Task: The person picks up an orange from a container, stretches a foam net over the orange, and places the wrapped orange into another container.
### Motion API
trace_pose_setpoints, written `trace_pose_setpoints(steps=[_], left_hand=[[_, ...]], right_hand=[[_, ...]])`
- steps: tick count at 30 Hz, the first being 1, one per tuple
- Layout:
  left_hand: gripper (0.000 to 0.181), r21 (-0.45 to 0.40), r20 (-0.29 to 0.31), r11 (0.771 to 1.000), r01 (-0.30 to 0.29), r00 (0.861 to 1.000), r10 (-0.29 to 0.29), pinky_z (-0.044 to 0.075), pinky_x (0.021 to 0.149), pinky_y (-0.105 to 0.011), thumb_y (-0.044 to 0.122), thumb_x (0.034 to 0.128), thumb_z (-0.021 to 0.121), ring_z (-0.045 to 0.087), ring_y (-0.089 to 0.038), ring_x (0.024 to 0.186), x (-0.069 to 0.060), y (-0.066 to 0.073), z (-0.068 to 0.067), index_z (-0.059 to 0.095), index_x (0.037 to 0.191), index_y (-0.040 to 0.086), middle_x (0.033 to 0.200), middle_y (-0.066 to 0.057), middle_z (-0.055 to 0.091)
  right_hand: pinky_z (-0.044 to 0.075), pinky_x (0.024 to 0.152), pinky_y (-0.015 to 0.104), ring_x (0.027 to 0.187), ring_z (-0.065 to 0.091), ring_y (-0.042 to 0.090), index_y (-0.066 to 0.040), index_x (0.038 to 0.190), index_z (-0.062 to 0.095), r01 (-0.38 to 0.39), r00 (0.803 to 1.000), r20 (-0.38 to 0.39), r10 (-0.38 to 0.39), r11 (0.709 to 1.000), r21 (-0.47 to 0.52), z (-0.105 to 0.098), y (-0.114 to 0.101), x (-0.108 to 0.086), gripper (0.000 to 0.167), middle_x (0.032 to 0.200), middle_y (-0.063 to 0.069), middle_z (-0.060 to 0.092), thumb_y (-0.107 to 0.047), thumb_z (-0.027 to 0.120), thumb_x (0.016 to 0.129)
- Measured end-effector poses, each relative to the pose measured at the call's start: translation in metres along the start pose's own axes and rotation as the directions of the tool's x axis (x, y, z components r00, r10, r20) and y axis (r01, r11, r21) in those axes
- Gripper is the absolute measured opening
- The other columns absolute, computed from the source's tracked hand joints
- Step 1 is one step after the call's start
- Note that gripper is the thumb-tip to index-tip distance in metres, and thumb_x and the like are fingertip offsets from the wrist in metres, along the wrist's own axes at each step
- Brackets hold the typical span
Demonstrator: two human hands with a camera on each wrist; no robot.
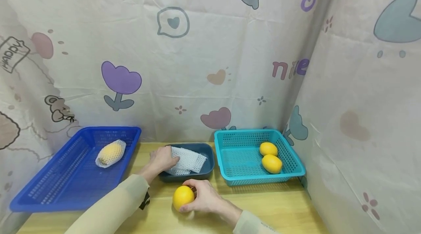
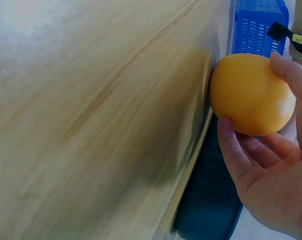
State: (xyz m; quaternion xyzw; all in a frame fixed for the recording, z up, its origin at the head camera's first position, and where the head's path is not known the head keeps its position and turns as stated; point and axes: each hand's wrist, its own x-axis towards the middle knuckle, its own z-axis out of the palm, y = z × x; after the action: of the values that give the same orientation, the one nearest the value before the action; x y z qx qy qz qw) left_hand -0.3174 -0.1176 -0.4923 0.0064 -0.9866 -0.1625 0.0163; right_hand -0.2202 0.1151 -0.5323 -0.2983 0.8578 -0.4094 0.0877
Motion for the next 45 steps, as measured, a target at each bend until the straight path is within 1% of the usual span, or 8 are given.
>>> trace_pose_setpoints(steps=[6, 14, 20, 25, 30, 33, 36, 45], left_hand=[[0.039, -0.055, -0.024, 0.998, 0.017, 1.000, -0.018, 0.052, 0.109, -0.068, 0.031, 0.0997, 0.082, 0.071, -0.036, 0.102, 0.000, 0.000, 0.004, 0.072, 0.122, 0.000, 0.118, -0.018, 0.079], [0.034, -0.183, -0.085, 0.981, 0.070, 0.993, -0.087, 0.060, 0.097, -0.060, 0.016, 0.0966, 0.080, 0.076, -0.039, 0.107, -0.002, -0.006, -0.002, 0.075, 0.125, -0.003, 0.121, -0.022, 0.081], [0.034, -0.264, -0.089, 0.960, 0.097, 0.988, -0.125, 0.053, 0.095, -0.059, 0.015, 0.0918, 0.080, 0.075, -0.040, 0.110, -0.004, -0.012, -0.004, 0.080, 0.121, -0.002, 0.123, -0.021, 0.082], [0.034, -0.293, -0.081, 0.949, 0.119, 0.986, -0.148, 0.054, 0.093, -0.058, 0.015, 0.0896, 0.081, 0.074, -0.040, 0.108, -0.003, -0.014, -0.005, 0.079, 0.119, -0.002, 0.120, -0.022, 0.082], [0.019, -0.320, -0.064, 0.939, 0.129, 0.986, -0.157, 0.052, 0.090, -0.055, 0.015, 0.0906, 0.080, 0.072, -0.034, 0.101, -0.001, -0.016, -0.006, 0.080, 0.106, 0.004, 0.109, -0.015, 0.081], [0.009, -0.342, -0.067, 0.932, 0.120, 0.986, -0.152, 0.049, 0.089, -0.053, 0.016, 0.0935, 0.077, 0.068, -0.031, 0.096, -0.002, -0.016, -0.007, 0.078, 0.097, 0.008, 0.099, -0.011, 0.078], [0.009, -0.365, -0.082, 0.925, 0.101, 0.987, -0.140, 0.047, 0.088, -0.051, 0.019, 0.0975, 0.074, 0.066, -0.030, 0.094, -0.003, -0.015, -0.008, 0.075, 0.093, 0.011, 0.094, -0.009, 0.074], [0.022, -0.471, -0.157, 0.882, -0.012, 0.985, -0.070, 0.061, 0.094, -0.051, 0.020, 0.1035, 0.075, 0.068, -0.028, 0.096, -0.011, -0.013, -0.014, 0.078, 0.115, 0.002, 0.106, -0.015, 0.079]], right_hand=[[0.065, 0.083, 0.021, 0.103, 0.069, -0.004, -0.017, 0.134, 0.075, 0.004, 1.000, 0.005, -0.004, 1.000, 0.021, 0.003, 0.000, -0.001, 0.066, 0.119, -0.004, 0.081, -0.028, 0.105, 0.076], [0.062, 0.081, 0.017, 0.104, 0.069, -0.004, -0.017, 0.134, 0.075, -0.005, 1.000, 0.008, 0.004, 0.999, 0.049, 0.004, -0.002, 0.000, 0.067, 0.121, -0.005, 0.081, -0.025, 0.105, 0.076], [0.062, 0.083, 0.017, 0.104, 0.068, -0.004, -0.018, 0.134, 0.075, -0.010, 1.000, 0.004, 0.010, 0.999, 0.045, 0.005, -0.002, -0.001, 0.067, 0.121, -0.006, 0.080, -0.027, 0.105, 0.075], [0.062, 0.082, 0.018, 0.103, 0.068, -0.004, -0.018, 0.134, 0.075, -0.012, 1.000, 0.004, 0.012, 0.998, 0.062, 0.004, -0.002, 0.000, 0.066, 0.120, -0.007, 0.080, -0.026, 0.105, 0.076], [0.061, 0.083, 0.018, 0.104, 0.068, -0.005, -0.018, 0.135, 0.075, -0.015, 1.000, 0.004, 0.014, 0.999, 0.052, 0.004, 0.000, 0.000, 0.066, 0.122, -0.007, 0.080, -0.029, 0.104, 0.077], [0.061, 0.083, 0.018, 0.104, 0.068, -0.004, -0.019, 0.136, 0.075, -0.010, 1.000, 0.002, 0.010, 0.999, 0.043, 0.004, 0.001, 0.000, 0.066, 0.122, -0.007, 0.080, -0.031, 0.103, 0.077], [0.062, 0.082, 0.019, 0.104, 0.068, -0.004, -0.019, 0.136, 0.075, -0.006, 1.000, -0.003, 0.006, 0.999, 0.046, 0.004, 0.002, 0.000, 0.067, 0.122, -0.007, 0.080, -0.031, 0.103, 0.077], [0.064, 0.082, 0.019, 0.105, 0.068, -0.004, -0.016, 0.137, 0.075, -0.022, 1.000, 0.000, 0.022, 0.995, 0.097, 0.002, 0.002, -0.002, 0.067, 0.124, -0.005, 0.080, -0.026, 0.103, 0.077]])
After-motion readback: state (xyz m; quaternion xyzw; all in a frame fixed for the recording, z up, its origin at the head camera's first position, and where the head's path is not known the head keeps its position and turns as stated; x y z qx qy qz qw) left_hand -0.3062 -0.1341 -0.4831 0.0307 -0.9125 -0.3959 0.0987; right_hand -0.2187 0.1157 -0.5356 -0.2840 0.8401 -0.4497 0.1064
